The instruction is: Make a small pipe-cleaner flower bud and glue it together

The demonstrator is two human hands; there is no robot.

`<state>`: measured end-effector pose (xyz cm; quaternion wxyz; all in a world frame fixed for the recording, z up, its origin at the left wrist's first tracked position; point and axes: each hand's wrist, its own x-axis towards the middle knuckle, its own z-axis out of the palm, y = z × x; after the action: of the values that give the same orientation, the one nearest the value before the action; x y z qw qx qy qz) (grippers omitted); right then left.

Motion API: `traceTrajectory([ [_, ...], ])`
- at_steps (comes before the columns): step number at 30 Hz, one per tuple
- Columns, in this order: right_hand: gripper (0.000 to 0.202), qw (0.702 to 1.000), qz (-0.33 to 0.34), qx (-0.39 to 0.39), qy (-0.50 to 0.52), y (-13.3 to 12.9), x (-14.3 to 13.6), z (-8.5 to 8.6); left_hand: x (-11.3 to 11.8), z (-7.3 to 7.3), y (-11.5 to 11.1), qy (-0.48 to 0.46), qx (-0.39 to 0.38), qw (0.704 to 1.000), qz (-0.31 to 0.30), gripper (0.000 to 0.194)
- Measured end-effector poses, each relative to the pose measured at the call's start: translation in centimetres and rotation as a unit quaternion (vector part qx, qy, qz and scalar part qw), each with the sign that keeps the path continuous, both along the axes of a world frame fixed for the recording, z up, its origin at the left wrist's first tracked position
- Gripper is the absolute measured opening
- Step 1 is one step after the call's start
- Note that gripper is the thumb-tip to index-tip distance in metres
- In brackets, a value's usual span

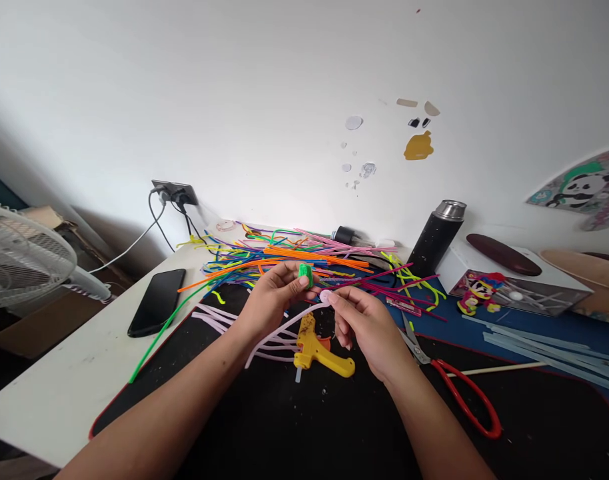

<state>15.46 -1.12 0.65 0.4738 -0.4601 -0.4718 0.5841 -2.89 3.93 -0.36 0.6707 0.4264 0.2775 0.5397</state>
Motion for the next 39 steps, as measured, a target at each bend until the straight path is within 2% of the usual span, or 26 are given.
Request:
traceTrajectory([
  [4, 0.041, 1.000, -0.009, 0.003, 0.002, -0.1, 0.0, 0.0, 0.1, -0.1, 0.1, -0.026, -0.063, 0.997, -0.019, 0.034],
  [10, 0.043, 1.000, -0.006, 0.001, 0.001, 0.0, 0.1, 0.1, 0.1, 0.1, 0.0, -0.024, -0.073, 0.997, -0.022, 0.034],
  [16, 0.044, 1.000, 0.002, 0.002, -0.001, -0.1, 0.1, 0.2, 0.2, -0.4, -0.1, 0.004, -0.038, 0.998, -0.051, 0.034],
  [22, 0.042, 1.000, 0.005, 0.006, -0.001, 0.0, 0.2, 0.1, 0.4, -0.8, -0.4, 0.098, 0.082, 0.992, -0.016, 0.032],
  [39, 0.044, 1.000, -0.008, 0.017, 0.005, -0.1, 0.2, 0.5, 0.4, -0.7, -0.8, 0.209, 0.157, 0.965, -0.011, 0.031],
])
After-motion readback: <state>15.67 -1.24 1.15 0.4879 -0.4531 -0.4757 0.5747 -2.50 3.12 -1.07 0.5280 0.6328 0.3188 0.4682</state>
